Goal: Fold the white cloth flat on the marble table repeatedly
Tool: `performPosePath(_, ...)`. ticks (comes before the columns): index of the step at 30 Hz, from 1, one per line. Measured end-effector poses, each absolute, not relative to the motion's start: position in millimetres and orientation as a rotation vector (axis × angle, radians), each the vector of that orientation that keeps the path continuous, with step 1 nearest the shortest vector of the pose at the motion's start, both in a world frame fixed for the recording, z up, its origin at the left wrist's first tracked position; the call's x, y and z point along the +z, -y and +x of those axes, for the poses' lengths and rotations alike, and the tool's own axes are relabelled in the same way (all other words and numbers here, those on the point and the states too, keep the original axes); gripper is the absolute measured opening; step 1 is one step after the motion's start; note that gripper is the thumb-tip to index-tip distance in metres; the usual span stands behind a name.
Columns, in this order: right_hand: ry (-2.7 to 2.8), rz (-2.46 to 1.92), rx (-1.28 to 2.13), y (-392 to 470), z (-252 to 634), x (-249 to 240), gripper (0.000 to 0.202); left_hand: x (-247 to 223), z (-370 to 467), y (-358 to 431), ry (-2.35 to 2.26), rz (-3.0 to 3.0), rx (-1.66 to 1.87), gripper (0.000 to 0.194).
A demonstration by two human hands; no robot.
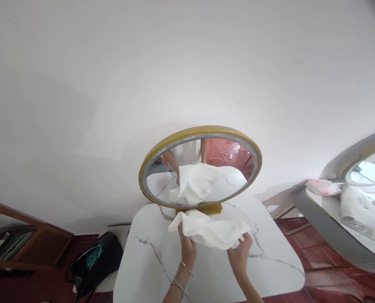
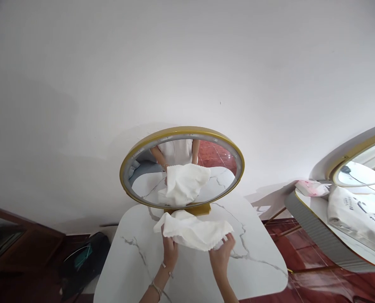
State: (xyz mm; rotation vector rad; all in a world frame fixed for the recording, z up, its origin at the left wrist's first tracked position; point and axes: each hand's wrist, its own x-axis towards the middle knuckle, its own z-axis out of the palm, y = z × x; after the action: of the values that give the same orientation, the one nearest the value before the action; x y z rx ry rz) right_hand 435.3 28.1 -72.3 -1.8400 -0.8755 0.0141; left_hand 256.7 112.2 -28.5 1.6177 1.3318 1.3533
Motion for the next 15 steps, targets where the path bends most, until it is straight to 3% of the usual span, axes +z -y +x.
performPosePath(3,0.643,-1.798,0.21,-21,454,-65,0.083,-14,264,-101,-1.198,1.737,1.336,0.039)
performPosePath(8,0.739,-1.582,0.722,-6,465,-27,0.041,4,279,-82,-1.129,1.804,1.292,0.038)
performPosePath(15,0.627,-1.546,0.517,45,486,56,0.027,20,284,-39,-1.224,1.974,1.233,0.025)
